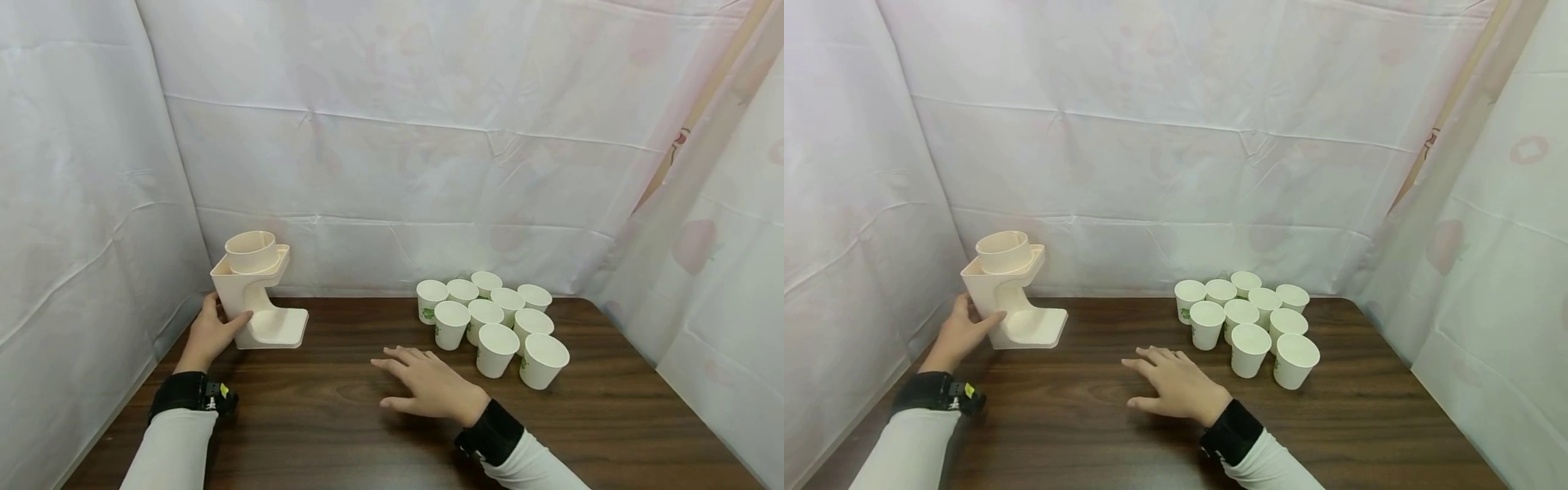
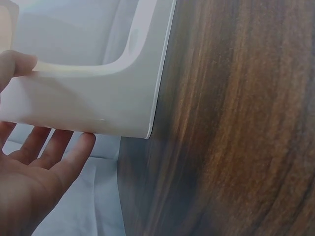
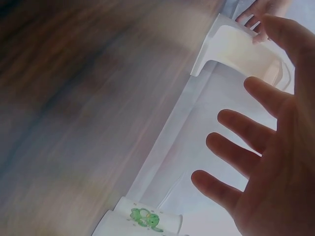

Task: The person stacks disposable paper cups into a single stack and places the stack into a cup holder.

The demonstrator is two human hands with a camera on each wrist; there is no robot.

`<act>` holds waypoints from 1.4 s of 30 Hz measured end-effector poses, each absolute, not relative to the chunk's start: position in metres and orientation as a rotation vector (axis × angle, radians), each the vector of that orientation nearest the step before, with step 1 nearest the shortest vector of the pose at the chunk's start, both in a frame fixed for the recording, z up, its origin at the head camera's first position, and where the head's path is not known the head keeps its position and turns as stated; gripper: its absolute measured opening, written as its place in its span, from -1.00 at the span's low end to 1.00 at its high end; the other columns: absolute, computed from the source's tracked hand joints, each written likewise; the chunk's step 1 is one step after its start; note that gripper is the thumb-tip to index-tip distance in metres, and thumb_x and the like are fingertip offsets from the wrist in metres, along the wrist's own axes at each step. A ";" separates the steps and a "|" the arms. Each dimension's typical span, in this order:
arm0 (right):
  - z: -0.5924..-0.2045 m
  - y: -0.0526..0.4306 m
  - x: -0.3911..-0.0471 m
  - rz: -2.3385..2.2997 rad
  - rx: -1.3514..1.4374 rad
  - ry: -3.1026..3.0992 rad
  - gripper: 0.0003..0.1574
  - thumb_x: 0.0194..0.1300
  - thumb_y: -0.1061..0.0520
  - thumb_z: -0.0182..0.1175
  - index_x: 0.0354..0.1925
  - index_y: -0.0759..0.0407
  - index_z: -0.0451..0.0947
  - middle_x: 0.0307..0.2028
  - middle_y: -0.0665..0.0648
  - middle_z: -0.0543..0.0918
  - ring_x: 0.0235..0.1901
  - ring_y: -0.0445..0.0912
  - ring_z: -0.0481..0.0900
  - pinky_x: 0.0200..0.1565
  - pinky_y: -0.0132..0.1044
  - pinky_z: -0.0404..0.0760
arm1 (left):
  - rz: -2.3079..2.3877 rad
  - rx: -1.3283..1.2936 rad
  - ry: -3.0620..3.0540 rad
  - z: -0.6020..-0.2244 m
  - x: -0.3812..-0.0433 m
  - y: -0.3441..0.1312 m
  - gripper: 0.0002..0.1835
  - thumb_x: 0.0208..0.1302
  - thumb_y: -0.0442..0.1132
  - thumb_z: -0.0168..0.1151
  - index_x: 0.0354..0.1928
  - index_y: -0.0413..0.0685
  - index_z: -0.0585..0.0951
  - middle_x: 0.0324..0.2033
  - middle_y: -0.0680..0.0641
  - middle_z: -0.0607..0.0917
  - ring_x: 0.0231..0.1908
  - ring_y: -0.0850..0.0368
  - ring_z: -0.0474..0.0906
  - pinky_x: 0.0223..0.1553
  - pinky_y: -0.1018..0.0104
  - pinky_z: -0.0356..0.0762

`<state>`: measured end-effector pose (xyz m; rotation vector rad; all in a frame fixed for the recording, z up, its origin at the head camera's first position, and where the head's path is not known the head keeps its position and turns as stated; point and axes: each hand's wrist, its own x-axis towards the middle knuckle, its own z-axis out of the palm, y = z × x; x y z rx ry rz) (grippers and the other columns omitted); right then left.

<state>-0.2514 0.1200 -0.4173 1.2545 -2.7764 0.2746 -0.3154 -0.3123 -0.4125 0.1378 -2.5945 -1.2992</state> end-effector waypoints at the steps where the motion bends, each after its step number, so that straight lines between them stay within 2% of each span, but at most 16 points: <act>1: -0.417 0.121 -0.251 0.283 1.250 -2.778 -0.18 0.40 -0.41 0.08 0.50 -0.21 0.22 0.45 0.11 0.30 0.42 0.08 0.23 0.25 0.17 0.34 | -1.294 0.149 -2.599 -0.412 -0.316 -0.311 0.02 0.39 0.03 0.24 0.52 -0.36 -0.18 0.37 -0.59 0.12 0.32 -0.53 0.17 0.20 -0.31 0.32; 6: -0.416 0.127 -0.251 0.300 1.229 -2.782 -0.20 0.40 -0.38 0.13 0.46 -0.17 0.29 0.45 0.10 0.30 0.42 0.07 0.22 0.27 0.15 0.32 | -1.261 0.168 -2.614 -0.413 -0.314 -0.307 0.04 0.39 0.05 0.24 0.52 -0.38 -0.18 0.36 -0.59 0.13 0.32 -0.53 0.17 0.19 -0.31 0.33; 17: -0.417 0.145 -0.250 0.296 1.180 -2.797 -0.16 0.38 -0.39 0.14 0.48 -0.13 0.28 0.44 0.12 0.31 0.40 0.10 0.25 0.22 0.23 0.34 | -1.231 0.109 -2.629 -0.412 -0.308 -0.297 0.06 0.38 0.08 0.26 0.51 -0.40 -0.16 0.36 -0.59 0.14 0.31 -0.52 0.19 0.18 -0.31 0.34; 26: -0.417 0.160 -0.245 0.291 1.150 -2.798 -0.16 0.40 -0.41 0.09 0.50 -0.17 0.24 0.44 0.16 0.31 0.41 0.11 0.24 0.21 0.21 0.36 | -1.225 0.046 -2.647 -0.414 -0.304 -0.293 0.03 0.38 0.05 0.26 0.49 -0.45 -0.14 0.32 -0.60 0.19 0.28 -0.51 0.22 0.17 -0.32 0.33; 36: -0.419 0.172 -0.242 0.324 1.103 -2.838 -0.15 0.39 -0.38 0.14 0.48 -0.09 0.27 0.43 0.17 0.32 0.38 0.10 0.29 0.17 0.26 0.39 | -1.211 0.034 -2.694 -0.415 -0.300 -0.290 0.04 0.37 0.11 0.27 0.48 -0.43 -0.09 0.30 -0.59 0.22 0.27 -0.49 0.22 0.15 -0.33 0.32; 42: -0.417 0.179 -0.242 0.342 1.119 -2.843 -0.15 0.40 -0.33 0.17 0.47 0.00 0.29 0.41 0.20 0.35 0.37 0.08 0.31 0.22 0.16 0.39 | -1.186 -0.013 -2.719 -0.413 -0.296 -0.285 0.04 0.35 0.13 0.28 0.47 -0.44 -0.06 0.26 -0.56 0.28 0.21 -0.43 0.30 0.08 -0.27 0.39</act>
